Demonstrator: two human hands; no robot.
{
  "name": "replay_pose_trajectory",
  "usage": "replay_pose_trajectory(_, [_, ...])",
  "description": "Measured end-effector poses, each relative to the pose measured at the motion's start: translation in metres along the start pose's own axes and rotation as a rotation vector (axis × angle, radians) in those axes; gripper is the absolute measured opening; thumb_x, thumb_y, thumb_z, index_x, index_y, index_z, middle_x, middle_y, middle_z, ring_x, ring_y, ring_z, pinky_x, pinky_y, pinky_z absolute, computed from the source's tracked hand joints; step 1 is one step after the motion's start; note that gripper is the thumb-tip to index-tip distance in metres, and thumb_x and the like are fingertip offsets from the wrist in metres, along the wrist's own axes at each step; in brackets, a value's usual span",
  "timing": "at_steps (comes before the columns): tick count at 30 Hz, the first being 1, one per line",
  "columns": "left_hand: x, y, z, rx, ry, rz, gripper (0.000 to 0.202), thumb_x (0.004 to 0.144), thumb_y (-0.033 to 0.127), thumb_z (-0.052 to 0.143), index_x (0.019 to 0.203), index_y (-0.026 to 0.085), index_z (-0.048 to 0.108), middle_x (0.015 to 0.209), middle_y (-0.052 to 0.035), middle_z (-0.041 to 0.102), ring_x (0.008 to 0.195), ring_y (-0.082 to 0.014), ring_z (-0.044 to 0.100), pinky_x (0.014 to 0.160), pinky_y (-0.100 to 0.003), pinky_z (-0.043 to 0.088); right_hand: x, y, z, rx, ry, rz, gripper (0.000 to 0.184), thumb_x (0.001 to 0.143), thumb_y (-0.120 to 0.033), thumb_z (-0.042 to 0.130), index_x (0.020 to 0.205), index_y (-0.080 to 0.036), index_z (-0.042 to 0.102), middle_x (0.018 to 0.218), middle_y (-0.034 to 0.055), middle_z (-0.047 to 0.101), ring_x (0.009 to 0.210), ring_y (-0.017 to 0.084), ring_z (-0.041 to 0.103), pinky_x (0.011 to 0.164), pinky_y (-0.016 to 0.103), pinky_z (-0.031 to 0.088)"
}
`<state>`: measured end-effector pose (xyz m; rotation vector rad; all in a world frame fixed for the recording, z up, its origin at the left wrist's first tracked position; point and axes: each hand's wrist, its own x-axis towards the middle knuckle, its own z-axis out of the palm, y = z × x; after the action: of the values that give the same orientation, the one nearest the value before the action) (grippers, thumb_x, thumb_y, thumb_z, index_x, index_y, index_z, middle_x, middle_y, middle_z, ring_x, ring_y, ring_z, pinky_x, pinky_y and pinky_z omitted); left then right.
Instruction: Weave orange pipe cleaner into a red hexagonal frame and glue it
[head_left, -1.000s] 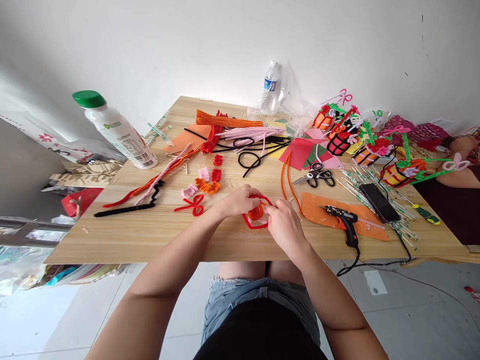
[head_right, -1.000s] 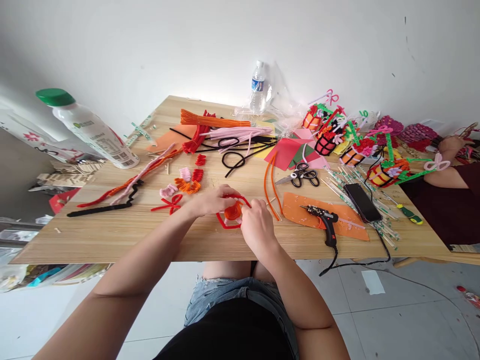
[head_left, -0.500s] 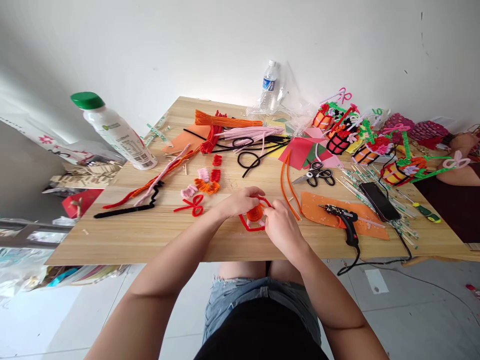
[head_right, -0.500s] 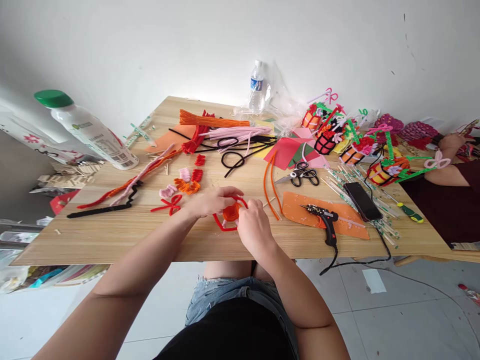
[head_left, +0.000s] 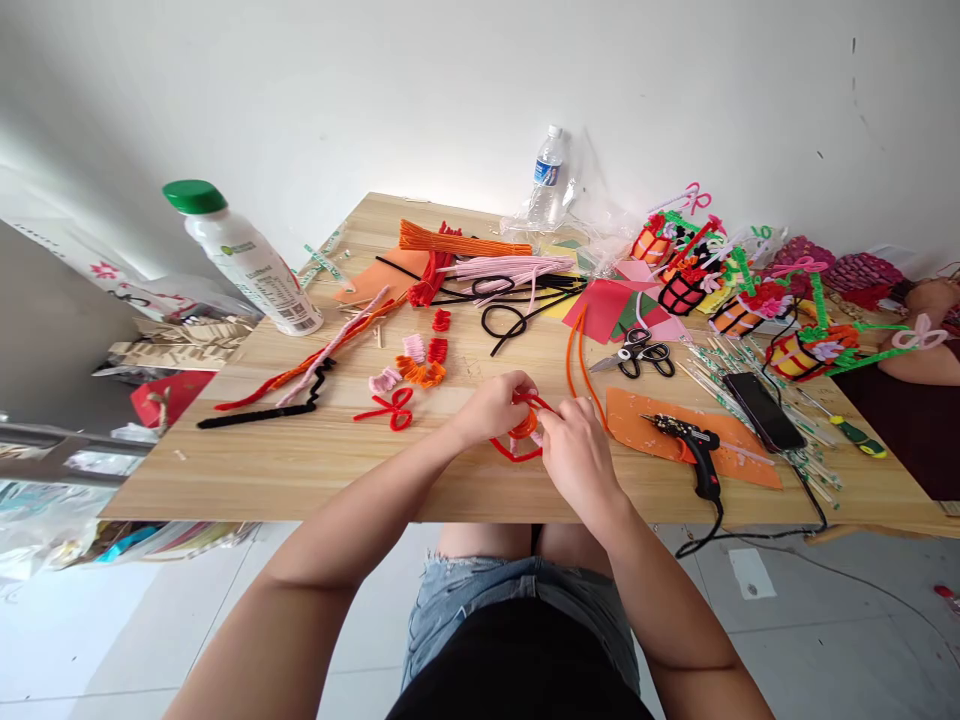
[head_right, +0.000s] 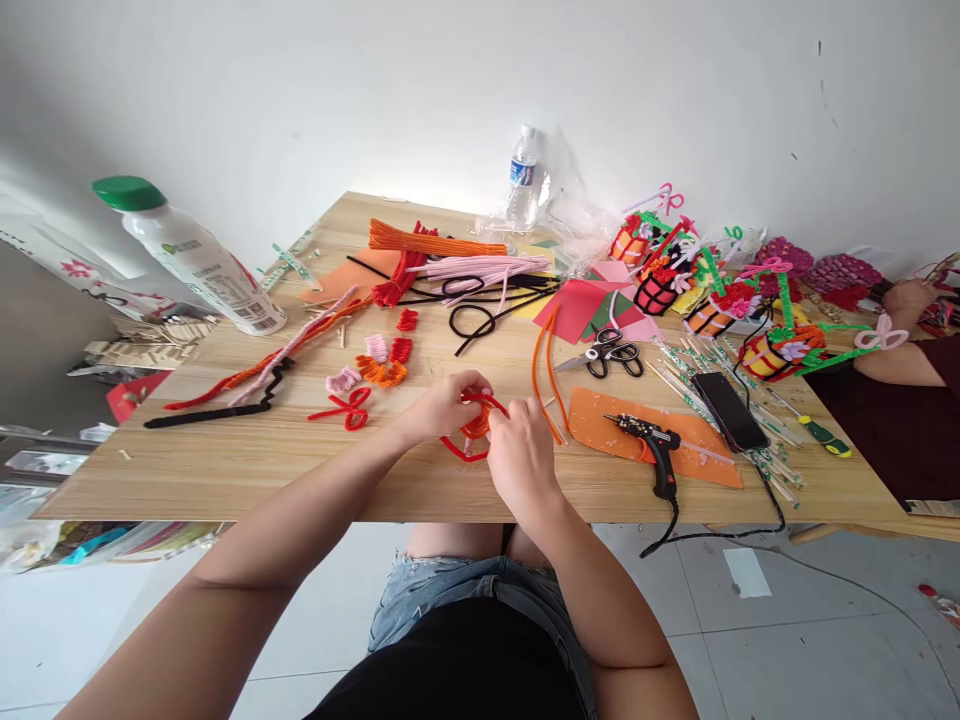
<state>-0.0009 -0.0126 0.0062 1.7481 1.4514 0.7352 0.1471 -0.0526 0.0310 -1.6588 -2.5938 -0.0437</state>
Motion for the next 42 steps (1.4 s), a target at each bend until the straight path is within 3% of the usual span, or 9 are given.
replay_pose_trajectory(9, [-0.001, 0.003, 0.003, -0.076, 0.069, -0.047, 0.028, 0.064, 0.005, 0.047, 0.087, 0.015, 0.059, 0.083, -0.0017, 0.067, 0.073, -0.0134, 0.059, 0.067, -0.024, 0.048, -0.026, -0.005, 0.001, 0.103, 0.042, 0.084, 0.03, 0.088, -0.01, 0.047, 0.107, -0.018, 0.068, 0.089, 0.008, 0.066, 0.087, 0.021, 0.058, 0.077, 0.03, 0.043])
replay_pose_trajectory(15, [0.001, 0.0, 0.011, -0.119, 0.143, -0.071, 0.026, 0.065, 0.006, 0.047, 0.087, 0.016, 0.058, 0.083, -0.0014, 0.066, 0.073, -0.0126, 0.059, 0.067, -0.023, 0.049, -0.017, -0.009, 0.008, 0.182, 0.047, 0.121, 0.029, 0.085, -0.006, 0.045, 0.097, -0.015, 0.07, 0.086, 0.0086, 0.066, 0.084, 0.02, 0.059, 0.078, 0.028, 0.044])
replay_pose_trajectory(19, [0.0, -0.001, 0.008, -0.142, 0.071, -0.1, 0.029, 0.065, 0.007, 0.049, 0.092, 0.014, 0.059, 0.086, -0.0029, 0.067, 0.063, -0.0111, 0.059, 0.055, -0.022, 0.048, -0.01, -0.008, 0.005, 0.155, 0.0, 0.14, 0.027, 0.086, -0.007, 0.046, 0.092, -0.013, 0.071, 0.086, 0.0101, 0.065, 0.086, 0.021, 0.059, 0.081, 0.029, 0.044])
replay_pose_trajectory(21, [0.001, -0.001, 0.006, -0.141, 0.01, -0.102, 0.031, 0.065, 0.007, 0.051, 0.094, 0.014, 0.061, 0.085, -0.0034, 0.067, 0.06, -0.0112, 0.059, 0.053, -0.021, 0.048, -0.007, -0.006, 0.004, 0.139, -0.006, 0.127, 0.026, 0.086, -0.008, 0.047, 0.093, -0.013, 0.072, 0.086, 0.0106, 0.065, 0.09, 0.022, 0.059, 0.084, 0.03, 0.044])
replay_pose_trajectory(24, [0.003, -0.003, 0.002, -0.087, -0.031, -0.055, 0.032, 0.065, 0.007, 0.052, 0.093, 0.015, 0.066, 0.085, -0.0038, 0.068, 0.071, -0.014, 0.062, 0.062, -0.023, 0.05, -0.001, 0.0, 0.002, 0.124, -0.017, 0.088, 0.024, 0.085, -0.008, 0.049, 0.094, -0.013, 0.071, 0.089, 0.0111, 0.065, 0.095, 0.022, 0.058, 0.087, 0.03, 0.044])
replay_pose_trajectory(30, [0.007, -0.006, 0.001, 0.099, 0.049, 0.095, 0.018, 0.069, 0.014, 0.055, 0.08, 0.013, 0.069, 0.088, -0.0078, 0.066, 0.078, -0.0171, 0.062, 0.074, -0.027, 0.051, 0.019, 0.014, -0.005, 0.051, -0.096, -0.023, 0.026, 0.086, -0.008, 0.047, 0.093, -0.013, 0.071, 0.089, 0.0103, 0.063, 0.093, 0.02, 0.059, 0.083, 0.027, 0.045])
replay_pose_trajectory(33, [0.009, -0.008, 0.001, 0.008, 0.061, 0.116, 0.028, 0.066, 0.01, 0.053, 0.09, 0.012, 0.068, 0.093, -0.007, 0.067, 0.082, -0.0159, 0.062, 0.077, -0.025, 0.051, 0.028, 0.016, -0.007, 0.022, -0.111, -0.077, 0.024, 0.087, -0.01, 0.048, 0.093, -0.013, 0.071, 0.09, 0.0105, 0.062, 0.093, 0.021, 0.059, 0.082, 0.027, 0.045])
replay_pose_trajectory(37, [0.012, -0.011, 0.0, -0.136, 0.019, 0.053, 0.033, 0.066, 0.008, 0.049, 0.092, 0.013, 0.068, 0.086, -0.0038, 0.07, 0.076, -0.0135, 0.062, 0.071, -0.023, 0.05, 0.033, 0.017, -0.006, -0.008, -0.115, -0.122, 0.018, 0.087, -0.013, 0.053, 0.091, -0.015, 0.071, 0.091, 0.0102, 0.062, 0.098, 0.022, 0.057, 0.081, 0.028, 0.045])
replay_pose_trajectory(42, [0.012, -0.012, -0.001, -0.109, 0.06, 0.03, 0.03, 0.064, 0.007, 0.049, 0.087, 0.012, 0.068, 0.078, -0.0029, 0.068, 0.07, -0.0129, 0.06, 0.064, -0.022, 0.048, 0.028, 0.016, -0.005, -0.033, -0.025, -0.145, 0.015, 0.086, -0.015, 0.055, 0.091, -0.016, 0.069, 0.091, 0.0093, 0.063, 0.097, 0.023, 0.056, 0.077, 0.028, 0.045])
